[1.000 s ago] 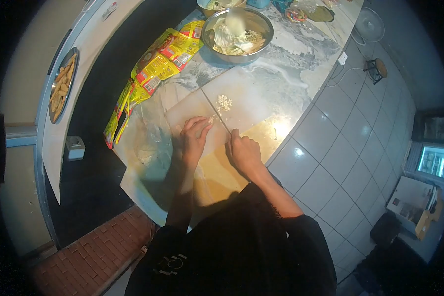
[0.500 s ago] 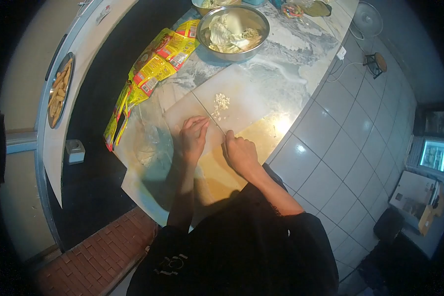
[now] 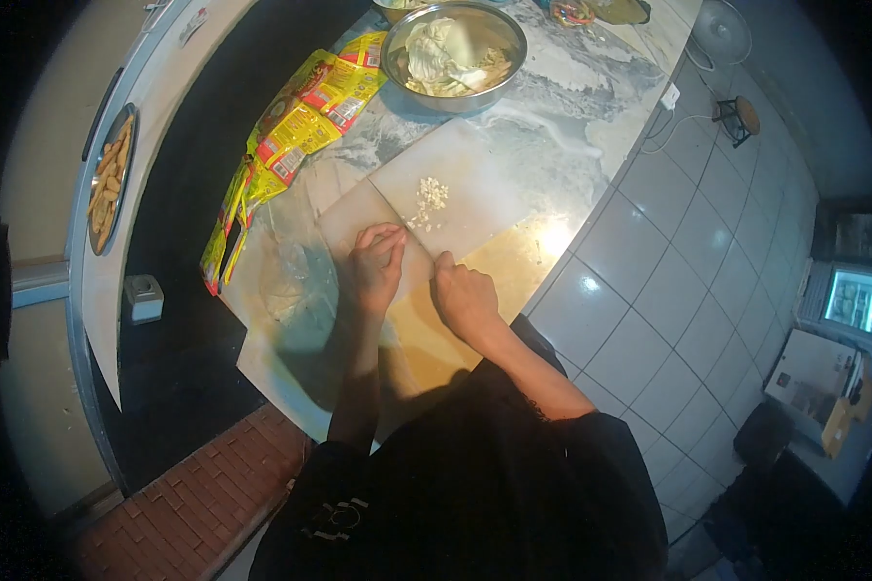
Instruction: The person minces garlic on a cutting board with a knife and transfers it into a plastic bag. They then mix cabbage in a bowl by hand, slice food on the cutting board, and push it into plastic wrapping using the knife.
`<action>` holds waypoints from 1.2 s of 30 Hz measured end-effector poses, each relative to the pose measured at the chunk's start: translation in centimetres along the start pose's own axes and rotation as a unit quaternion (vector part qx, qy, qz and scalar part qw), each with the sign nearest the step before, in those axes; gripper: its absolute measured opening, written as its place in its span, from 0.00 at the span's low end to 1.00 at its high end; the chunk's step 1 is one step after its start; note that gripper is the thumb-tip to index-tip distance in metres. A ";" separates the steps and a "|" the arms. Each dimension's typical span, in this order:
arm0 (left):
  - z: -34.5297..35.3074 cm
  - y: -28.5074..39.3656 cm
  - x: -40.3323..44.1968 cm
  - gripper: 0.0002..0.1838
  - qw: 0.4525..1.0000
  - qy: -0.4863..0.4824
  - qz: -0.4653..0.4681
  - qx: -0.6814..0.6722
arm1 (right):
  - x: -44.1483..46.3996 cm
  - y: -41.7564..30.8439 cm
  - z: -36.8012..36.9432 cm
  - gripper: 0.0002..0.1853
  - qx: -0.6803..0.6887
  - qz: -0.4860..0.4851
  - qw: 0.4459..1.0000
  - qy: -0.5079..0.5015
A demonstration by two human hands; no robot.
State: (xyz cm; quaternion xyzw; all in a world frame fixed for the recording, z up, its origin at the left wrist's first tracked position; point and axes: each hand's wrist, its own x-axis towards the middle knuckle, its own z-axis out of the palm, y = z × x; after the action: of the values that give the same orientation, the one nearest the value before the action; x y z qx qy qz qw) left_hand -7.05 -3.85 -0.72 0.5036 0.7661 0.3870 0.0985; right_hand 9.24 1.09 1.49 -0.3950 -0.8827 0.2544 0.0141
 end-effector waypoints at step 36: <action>-0.3 -0.6 -0.1 0.09 0.998 -0.024 -0.029 -0.049 | -0.5 0.7 -1.3 0.12 0.063 0.001 0.998 -0.009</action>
State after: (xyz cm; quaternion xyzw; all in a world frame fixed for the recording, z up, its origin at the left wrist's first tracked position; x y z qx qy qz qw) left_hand -7.62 -4.25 -0.96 0.4848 0.7579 0.4088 0.1529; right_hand 10.39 1.70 2.41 -0.3917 -0.8647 0.3129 0.0304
